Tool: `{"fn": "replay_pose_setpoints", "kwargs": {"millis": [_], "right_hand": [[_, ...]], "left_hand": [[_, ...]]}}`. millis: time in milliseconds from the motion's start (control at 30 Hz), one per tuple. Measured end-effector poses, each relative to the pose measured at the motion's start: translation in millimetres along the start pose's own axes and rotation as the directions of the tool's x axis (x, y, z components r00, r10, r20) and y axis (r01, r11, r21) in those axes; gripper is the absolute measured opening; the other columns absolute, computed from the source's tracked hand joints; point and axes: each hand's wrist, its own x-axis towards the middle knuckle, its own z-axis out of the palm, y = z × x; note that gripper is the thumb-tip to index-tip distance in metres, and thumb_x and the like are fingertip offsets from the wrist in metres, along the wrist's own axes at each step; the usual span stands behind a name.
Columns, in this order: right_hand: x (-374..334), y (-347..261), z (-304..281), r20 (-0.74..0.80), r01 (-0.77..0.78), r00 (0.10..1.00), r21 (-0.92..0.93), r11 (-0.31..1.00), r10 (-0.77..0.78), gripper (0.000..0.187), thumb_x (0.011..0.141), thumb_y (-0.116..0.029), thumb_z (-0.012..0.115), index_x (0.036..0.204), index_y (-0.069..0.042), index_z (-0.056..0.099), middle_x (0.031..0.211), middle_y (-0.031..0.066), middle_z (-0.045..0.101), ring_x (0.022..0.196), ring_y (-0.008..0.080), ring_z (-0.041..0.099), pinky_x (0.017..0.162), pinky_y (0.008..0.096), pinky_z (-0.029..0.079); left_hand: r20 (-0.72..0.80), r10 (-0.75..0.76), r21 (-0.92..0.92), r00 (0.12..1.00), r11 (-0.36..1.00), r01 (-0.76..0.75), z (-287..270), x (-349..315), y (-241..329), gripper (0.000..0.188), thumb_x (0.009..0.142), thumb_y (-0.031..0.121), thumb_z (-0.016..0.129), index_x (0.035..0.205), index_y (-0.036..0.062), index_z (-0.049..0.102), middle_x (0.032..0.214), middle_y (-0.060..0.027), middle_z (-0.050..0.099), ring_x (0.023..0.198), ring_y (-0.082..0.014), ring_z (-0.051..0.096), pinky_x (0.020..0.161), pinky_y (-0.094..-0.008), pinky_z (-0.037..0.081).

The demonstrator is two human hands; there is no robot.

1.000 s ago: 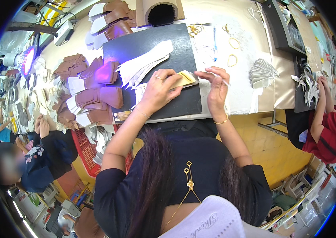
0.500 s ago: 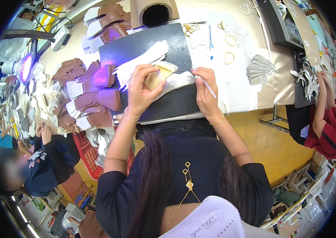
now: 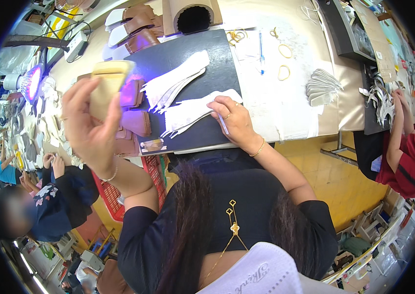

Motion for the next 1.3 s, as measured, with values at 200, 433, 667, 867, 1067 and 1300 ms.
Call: {"fn": "replay_pose_setpoints", "kwargs": {"millis": [200,433,667,867,1067,1300], "right_hand": [[-2,2,1,0.010,0.012,1.000,-0.019,1.000,-0.012,0.028,0.084,-0.011,0.072,0.110,-0.010,0.062,0.105,0.0090,0.064,0.086,0.0280,0.067,0.073,0.0381,0.054],[-2,6,-14,-0.073,-0.171,0.976,0.320,0.932,0.204,0.016,0.099,-0.017,0.059,0.111,-0.007,0.061,0.106,0.0116,0.064,0.090,0.0270,0.068,0.082,0.0355,0.053],[6,33,-61,-0.233,-0.273,0.886,0.439,0.856,0.402,0.030,0.110,-0.024,0.038,0.118,-0.001,0.053,0.114,0.0130,0.057,0.102,0.0258,0.070,0.095,0.0349,0.049],[10,34,-61,-0.245,-0.237,0.895,0.446,0.863,0.373,0.026,0.109,-0.021,0.042,0.114,0.001,0.056,0.106,0.0114,0.061,0.099,0.0222,0.069,0.090,0.0329,0.050],[8,24,-54,-0.215,-0.251,0.898,0.464,0.849,0.383,0.023,0.108,-0.018,0.046,0.111,0.000,0.060,0.101,0.0105,0.066,0.096,0.0199,0.067,0.087,0.0312,0.051],[11,17,-67,-0.089,-0.392,0.893,0.327,0.860,0.441,0.031,0.107,-0.023,0.049,0.112,0.003,0.065,0.098,0.0125,0.072,0.097,0.0197,0.068,0.091,0.0315,0.051]], "left_hand": [[0.386,-0.109,0.150,0.916,0.987,0.054,48,-11,-31,0.033,0.080,0.012,0.078,0.111,0.0088,0.066,0.108,-0.0108,0.063,0.099,-0.0283,0.065,0.084,-0.0388,0.053],[0.459,0.048,0.336,0.887,0.915,-0.223,111,-37,-87,0.024,0.085,0.020,0.075,0.105,0.0095,0.071,0.109,-0.0091,0.069,0.100,-0.0286,0.065,0.088,-0.0398,0.049],[0.601,0.072,0.099,0.796,0.982,-0.164,118,-83,-43,0.021,0.083,0.022,0.077,0.101,0.0102,0.076,0.108,-0.0104,0.070,0.099,-0.0264,0.065,0.089,-0.0374,0.049],[0.641,0.110,0.105,0.760,0.968,-0.229,140,-101,-34,0.022,0.080,0.018,0.078,0.100,0.0097,0.077,0.110,-0.0069,0.070,0.099,-0.0246,0.063,0.085,-0.0371,0.051],[0.659,0.102,0.128,0.745,0.961,-0.245,145,-102,-36,0.023,0.081,0.020,0.077,0.101,0.0100,0.076,0.111,-0.0060,0.070,0.100,-0.0243,0.062,0.085,-0.0368,0.050],[0.655,0.119,0.115,0.746,0.960,-0.254,144,-104,-34,0.022,0.080,0.020,0.077,0.100,0.0104,0.076,0.111,-0.0057,0.069,0.099,-0.0237,0.062,0.084,-0.0367,0.050]]}}
